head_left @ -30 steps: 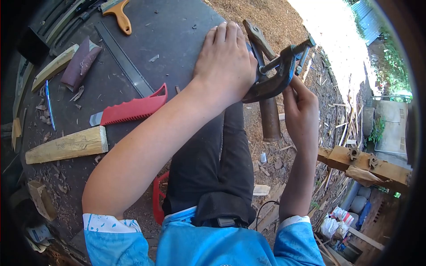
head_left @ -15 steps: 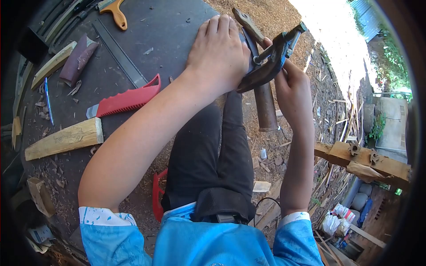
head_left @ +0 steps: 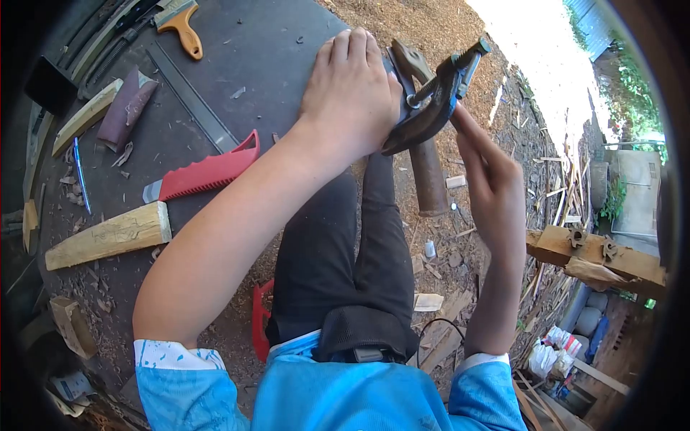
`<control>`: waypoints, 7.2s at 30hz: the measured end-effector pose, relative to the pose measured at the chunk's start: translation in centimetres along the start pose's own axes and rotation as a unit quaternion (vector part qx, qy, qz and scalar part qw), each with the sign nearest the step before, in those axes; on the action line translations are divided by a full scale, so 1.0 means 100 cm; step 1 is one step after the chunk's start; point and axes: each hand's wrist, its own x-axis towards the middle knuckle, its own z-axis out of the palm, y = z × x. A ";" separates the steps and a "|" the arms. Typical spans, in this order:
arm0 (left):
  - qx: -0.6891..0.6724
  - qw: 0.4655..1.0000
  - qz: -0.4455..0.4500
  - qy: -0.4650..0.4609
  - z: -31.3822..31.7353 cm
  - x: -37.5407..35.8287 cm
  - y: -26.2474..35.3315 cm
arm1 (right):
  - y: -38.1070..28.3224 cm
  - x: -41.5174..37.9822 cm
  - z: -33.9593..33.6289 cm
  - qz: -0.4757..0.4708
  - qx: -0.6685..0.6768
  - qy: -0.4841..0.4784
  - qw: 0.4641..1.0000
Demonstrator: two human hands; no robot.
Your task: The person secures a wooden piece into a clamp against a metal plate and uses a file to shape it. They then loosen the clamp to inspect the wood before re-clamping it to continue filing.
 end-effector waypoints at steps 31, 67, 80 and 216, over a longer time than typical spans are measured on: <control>-0.004 1.000 -0.019 -0.015 -0.004 0.003 0.003 | -0.007 0.009 0.020 0.005 0.025 0.052 0.998; -0.006 0.999 -0.017 -0.038 -0.006 0.002 0.004 | -0.011 0.039 0.013 0.125 -0.025 -0.078 0.989; -0.014 0.999 -0.017 -0.039 -0.006 0.004 0.003 | 0.002 -0.007 -0.002 0.051 0.028 -0.014 0.998; -0.052 0.997 -0.046 0.023 0.010 0.004 0.004 | -0.030 0.072 -0.034 -0.013 -0.301 -0.114 0.947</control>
